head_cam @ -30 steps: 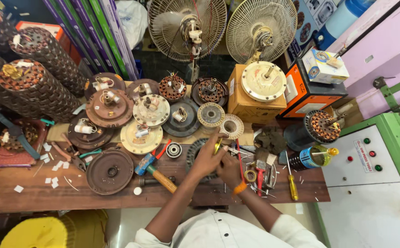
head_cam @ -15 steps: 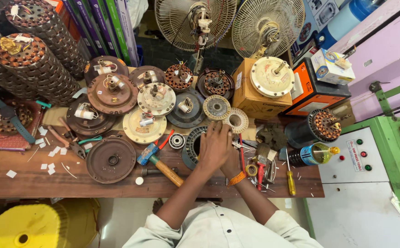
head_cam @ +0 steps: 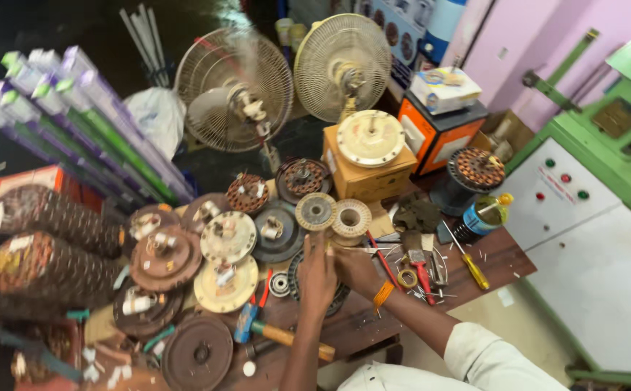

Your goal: The person pours a liquid from a bottle into the slots of a motor stator, then places a yellow ring into the stator and presses it down with both hands.

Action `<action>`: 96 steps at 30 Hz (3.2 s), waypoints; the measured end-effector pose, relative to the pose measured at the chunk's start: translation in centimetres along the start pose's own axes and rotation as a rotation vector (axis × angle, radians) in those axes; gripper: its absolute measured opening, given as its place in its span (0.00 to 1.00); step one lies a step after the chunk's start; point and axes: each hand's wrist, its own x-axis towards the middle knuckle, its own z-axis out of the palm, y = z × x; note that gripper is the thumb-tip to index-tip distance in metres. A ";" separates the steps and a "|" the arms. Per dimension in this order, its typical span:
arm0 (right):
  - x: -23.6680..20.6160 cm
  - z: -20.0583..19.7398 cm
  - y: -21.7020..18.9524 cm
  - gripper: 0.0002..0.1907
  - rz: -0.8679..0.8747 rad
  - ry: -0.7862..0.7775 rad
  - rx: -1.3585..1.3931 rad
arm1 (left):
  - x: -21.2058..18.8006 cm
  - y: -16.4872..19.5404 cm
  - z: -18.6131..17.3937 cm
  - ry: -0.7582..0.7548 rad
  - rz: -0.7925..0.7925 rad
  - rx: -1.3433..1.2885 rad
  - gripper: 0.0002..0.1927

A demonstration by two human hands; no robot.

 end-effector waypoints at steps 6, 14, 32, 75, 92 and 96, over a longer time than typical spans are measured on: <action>-2.8 1.8 0.8 0.10 0.046 -0.228 0.141 | 0.0 0.7 0.3 0.077 0.029 -0.032 0.24; -2.2 2.5 3.0 0.08 0.107 -0.043 0.181 | -0.7 -0.8 1.8 0.152 0.148 0.049 0.25; 1.2 -0.1 -3.1 0.26 -0.409 -0.051 0.181 | -1.3 -2.1 0.6 0.084 0.032 -0.035 0.28; 0.7 3.0 -3.9 0.27 0.274 -0.291 -0.003 | -1.4 -4.3 -1.6 0.061 0.320 -0.042 0.29; 0.1 3.0 -5.1 0.58 -0.011 -0.142 0.077 | -1.4 -4.4 -1.6 -0.028 0.289 -0.005 0.33; -0.4 2.9 -4.6 0.44 0.541 -0.467 -0.330 | -1.8 -4.1 -2.1 -0.032 0.278 -0.089 0.32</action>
